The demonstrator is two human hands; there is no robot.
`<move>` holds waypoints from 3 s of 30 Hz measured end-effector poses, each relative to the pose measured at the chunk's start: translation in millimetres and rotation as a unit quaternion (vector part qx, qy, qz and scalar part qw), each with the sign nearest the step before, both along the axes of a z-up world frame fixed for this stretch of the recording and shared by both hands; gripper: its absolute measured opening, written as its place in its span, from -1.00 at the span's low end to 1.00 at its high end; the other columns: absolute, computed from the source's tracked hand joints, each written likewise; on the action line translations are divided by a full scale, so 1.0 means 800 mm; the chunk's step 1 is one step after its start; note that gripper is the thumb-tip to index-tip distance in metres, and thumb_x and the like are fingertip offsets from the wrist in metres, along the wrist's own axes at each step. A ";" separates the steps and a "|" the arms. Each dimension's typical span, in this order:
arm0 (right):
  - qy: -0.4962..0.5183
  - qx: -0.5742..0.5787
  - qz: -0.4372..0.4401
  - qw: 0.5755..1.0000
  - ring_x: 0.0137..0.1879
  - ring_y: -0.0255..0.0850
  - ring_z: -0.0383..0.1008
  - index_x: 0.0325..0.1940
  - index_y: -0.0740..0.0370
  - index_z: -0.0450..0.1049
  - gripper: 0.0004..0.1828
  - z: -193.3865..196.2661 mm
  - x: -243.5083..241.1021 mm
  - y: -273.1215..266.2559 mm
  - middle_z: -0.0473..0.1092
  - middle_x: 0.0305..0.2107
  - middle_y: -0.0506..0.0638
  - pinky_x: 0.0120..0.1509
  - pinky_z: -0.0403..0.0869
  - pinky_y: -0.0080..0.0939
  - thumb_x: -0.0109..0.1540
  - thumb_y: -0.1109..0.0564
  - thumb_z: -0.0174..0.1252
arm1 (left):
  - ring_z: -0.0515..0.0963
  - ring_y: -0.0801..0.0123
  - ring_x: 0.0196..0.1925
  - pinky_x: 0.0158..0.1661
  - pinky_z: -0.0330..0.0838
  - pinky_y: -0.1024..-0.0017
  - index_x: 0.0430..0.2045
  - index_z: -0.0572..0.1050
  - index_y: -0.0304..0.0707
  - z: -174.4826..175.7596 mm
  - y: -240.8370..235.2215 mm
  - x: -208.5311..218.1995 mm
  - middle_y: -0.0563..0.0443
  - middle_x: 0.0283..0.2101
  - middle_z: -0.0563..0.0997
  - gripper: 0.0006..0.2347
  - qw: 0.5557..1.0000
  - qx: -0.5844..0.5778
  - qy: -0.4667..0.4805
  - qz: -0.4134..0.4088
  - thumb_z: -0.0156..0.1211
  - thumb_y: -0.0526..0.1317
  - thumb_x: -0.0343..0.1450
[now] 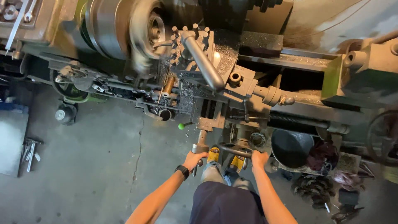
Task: The person machines an engine component on a lathe and inspects a new crankshaft.
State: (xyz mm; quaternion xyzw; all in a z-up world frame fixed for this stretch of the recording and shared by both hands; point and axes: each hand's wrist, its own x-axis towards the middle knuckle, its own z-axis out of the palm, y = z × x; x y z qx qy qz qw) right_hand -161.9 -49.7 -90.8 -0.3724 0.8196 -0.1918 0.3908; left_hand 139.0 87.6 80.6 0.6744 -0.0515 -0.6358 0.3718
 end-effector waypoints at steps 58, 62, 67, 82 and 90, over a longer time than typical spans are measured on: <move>-0.167 0.001 0.025 0.986 0.06 -0.04 0.47 0.14 0.46 0.40 -0.33 0.036 -0.012 -0.003 0.46 0.00 0.25 0.12 0.42 -0.05 0.15 -0.07 0.40 | 0.51 -0.03 -0.05 0.04 0.28 -0.15 -0.27 0.55 -0.27 -0.064 -0.118 -0.245 -0.20 -0.21 0.59 -0.68 0.619 -0.125 -0.595 -0.498 0.25 0.02 0.35; -0.228 -0.019 0.000 0.973 -0.03 -0.08 0.51 0.09 0.43 0.45 -0.42 0.050 -0.011 -0.008 0.51 -0.06 0.18 0.02 0.45 -0.05 0.07 0.05 0.34 | 0.52 -0.01 -0.04 0.06 0.27 -0.18 -0.22 0.55 -0.22 -0.079 -0.123 -0.262 -0.17 -0.19 0.60 -0.76 0.603 -0.102 -0.614 -0.499 0.24 -0.09 0.36; -0.202 0.070 -0.033 0.976 -0.38 -0.10 0.43 -0.29 0.74 0.47 -0.58 0.020 -0.025 -0.012 0.48 -0.42 0.27 -0.36 0.38 0.00 0.15 0.16 0.32 | 0.51 -0.05 -0.05 0.09 0.22 -0.25 -0.21 0.55 -0.26 -0.074 -0.134 -0.282 -0.20 -0.19 0.60 -0.73 0.598 -0.051 -0.616 -0.510 0.19 -0.05 0.39; -0.382 0.095 -0.097 0.914 -0.31 -0.12 0.48 -0.20 0.52 0.42 -0.77 -0.049 -0.072 -0.024 0.45 -0.33 0.16 -0.33 0.46 -0.09 0.22 0.23 0.22 | 0.50 -0.15 0.01 -0.11 0.33 0.05 -0.22 0.57 -0.33 0.028 -0.128 -0.169 -0.37 -0.06 0.53 -0.58 0.645 -0.278 -0.525 -0.481 0.22 0.09 0.31; -0.427 0.164 -0.086 0.885 -0.33 -0.13 0.45 -0.20 0.40 0.44 -0.78 -0.110 -0.105 -0.027 0.43 -0.35 0.10 -0.34 0.44 -0.12 0.26 0.15 0.22 | 0.49 -0.24 0.05 0.08 0.37 0.02 0.06 0.42 -0.43 0.011 -0.099 -0.147 -0.40 -0.03 0.54 -0.49 0.763 -0.179 -0.428 -0.450 0.19 0.10 0.44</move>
